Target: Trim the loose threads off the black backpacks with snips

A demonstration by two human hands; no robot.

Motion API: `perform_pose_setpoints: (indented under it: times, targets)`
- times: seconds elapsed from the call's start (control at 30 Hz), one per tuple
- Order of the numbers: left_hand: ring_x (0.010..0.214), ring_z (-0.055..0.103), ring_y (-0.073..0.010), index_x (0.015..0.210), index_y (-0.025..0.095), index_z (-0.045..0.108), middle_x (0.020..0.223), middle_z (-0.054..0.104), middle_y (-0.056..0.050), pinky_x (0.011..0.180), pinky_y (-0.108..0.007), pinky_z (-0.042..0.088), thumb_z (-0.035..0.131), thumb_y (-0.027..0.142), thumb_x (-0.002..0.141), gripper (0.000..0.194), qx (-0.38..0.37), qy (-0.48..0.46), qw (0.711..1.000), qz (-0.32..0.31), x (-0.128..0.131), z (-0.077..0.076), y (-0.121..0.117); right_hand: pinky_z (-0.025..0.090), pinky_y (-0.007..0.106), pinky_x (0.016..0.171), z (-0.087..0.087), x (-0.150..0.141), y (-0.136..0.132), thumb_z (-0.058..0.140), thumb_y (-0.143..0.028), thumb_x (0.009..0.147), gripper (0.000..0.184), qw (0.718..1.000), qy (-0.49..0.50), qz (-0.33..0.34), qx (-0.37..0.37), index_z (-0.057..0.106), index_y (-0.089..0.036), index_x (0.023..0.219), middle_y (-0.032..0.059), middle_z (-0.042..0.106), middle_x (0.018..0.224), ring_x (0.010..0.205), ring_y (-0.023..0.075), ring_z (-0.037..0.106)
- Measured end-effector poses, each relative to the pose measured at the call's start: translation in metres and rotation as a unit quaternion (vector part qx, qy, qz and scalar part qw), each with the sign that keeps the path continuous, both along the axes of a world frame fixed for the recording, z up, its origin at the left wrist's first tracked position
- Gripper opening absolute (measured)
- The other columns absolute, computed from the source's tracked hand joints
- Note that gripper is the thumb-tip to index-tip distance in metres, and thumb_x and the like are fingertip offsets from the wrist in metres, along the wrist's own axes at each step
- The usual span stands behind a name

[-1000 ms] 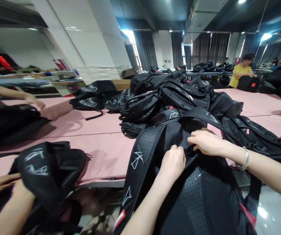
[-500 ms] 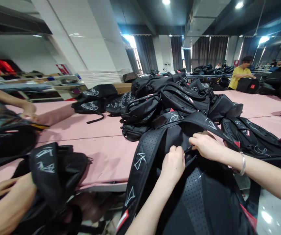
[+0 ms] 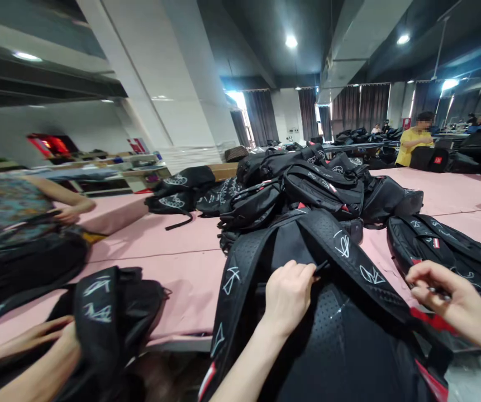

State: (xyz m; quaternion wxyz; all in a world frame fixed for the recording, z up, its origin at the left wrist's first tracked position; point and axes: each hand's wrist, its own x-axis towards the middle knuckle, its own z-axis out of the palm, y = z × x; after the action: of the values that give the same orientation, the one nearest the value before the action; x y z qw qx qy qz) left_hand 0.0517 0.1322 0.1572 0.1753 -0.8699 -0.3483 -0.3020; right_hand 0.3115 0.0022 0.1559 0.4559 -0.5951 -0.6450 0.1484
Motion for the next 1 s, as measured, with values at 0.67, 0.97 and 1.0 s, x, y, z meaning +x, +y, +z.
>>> perform_pose_setpoints:
  times: [0.67, 0.97, 1.0]
  targets:
    - [0.072, 0.05, -0.0193, 0.07, 0.02, 0.051, 0.069, 0.055, -0.002, 0.068, -0.032, 0.04, 0.047, 0.003, 0.069, 0.017, -0.005, -0.012, 1.0, -0.021, -0.001, -0.016, 0.046, 0.044, 0.035, 0.097, -0.159, -0.016, 0.058, 0.032, 0.002, 0.059, 0.082, 0.989, -0.054, -0.035, 0.13, 0.031, -0.025, 0.137, 0.003, 0.037, 0.139, 0.128, 0.0208, 0.034]
    - [0.072, 0.054, -0.0164, 0.068, 0.02, 0.056, 0.07, 0.061, 0.0, 0.075, -0.03, 0.04, 0.051, 0.009, 0.069, 0.012, -0.148, 0.023, 0.98, -0.128, -0.014, 0.007, 0.046, 0.044, 0.034, 0.097, -0.185, 0.01, 0.064, 0.033, 0.002, 0.054, 0.081, 0.985, -0.125, -0.024, 0.12, 0.039, -0.021, 0.131, 0.0061, 0.049, 0.131, 0.121, 0.0187, 0.044]
    - [0.071, 0.055, -0.0155, 0.067, 0.02, 0.057, 0.068, 0.061, 0.001, 0.075, -0.029, 0.041, 0.052, 0.01, 0.068, 0.012, -0.167, 0.018, 0.975, -0.146, -0.017, 0.01, 0.048, 0.045, 0.033, 0.096, -0.18, 0.009, 0.064, 0.033, 0.002, 0.054, 0.079, 0.984, -0.127, -0.014, 0.128, 0.041, -0.021, 0.129, 0.0063, 0.049, 0.13, 0.12, 0.0185, 0.045]
